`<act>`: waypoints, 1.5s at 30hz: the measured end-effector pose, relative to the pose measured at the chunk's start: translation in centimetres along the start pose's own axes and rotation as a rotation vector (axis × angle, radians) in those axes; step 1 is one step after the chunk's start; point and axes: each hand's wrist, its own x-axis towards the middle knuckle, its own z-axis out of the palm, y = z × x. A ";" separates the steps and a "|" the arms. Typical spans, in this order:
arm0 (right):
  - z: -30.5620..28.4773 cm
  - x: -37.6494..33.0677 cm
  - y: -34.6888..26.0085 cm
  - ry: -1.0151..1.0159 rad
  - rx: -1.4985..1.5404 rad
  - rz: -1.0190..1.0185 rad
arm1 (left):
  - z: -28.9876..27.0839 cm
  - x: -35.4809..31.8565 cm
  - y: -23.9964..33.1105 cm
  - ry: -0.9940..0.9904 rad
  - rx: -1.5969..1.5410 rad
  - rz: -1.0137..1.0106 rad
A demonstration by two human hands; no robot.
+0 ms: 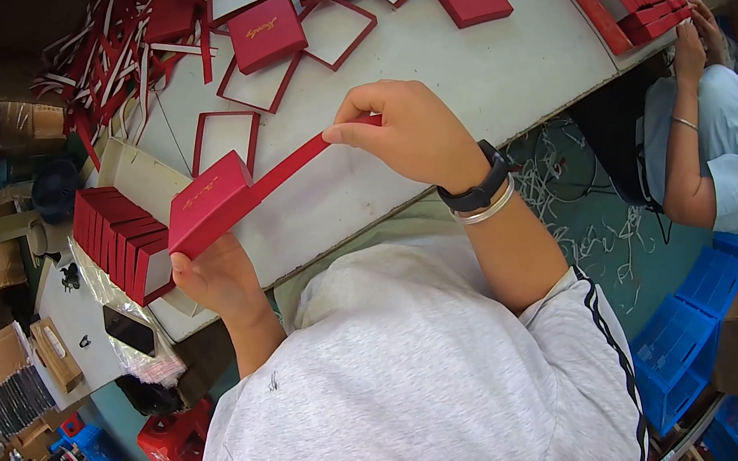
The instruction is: Attaching ribbons to red jewelry boxes and organizing them into stacks within a manufacturing environment.
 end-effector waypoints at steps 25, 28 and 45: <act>-0.6 -0.8 0.2 0.052 0.004 -0.041 | -0.5 0.4 -0.8 0.009 0.026 0.003; -0.5 -0.7 0.5 0.015 0.016 -0.019 | -0.6 0.2 -0.9 0.024 0.032 0.010; 1.3 -0.5 1.0 -0.120 0.315 -0.099 | 1.2 -0.7 -1.4 0.059 -0.465 -0.329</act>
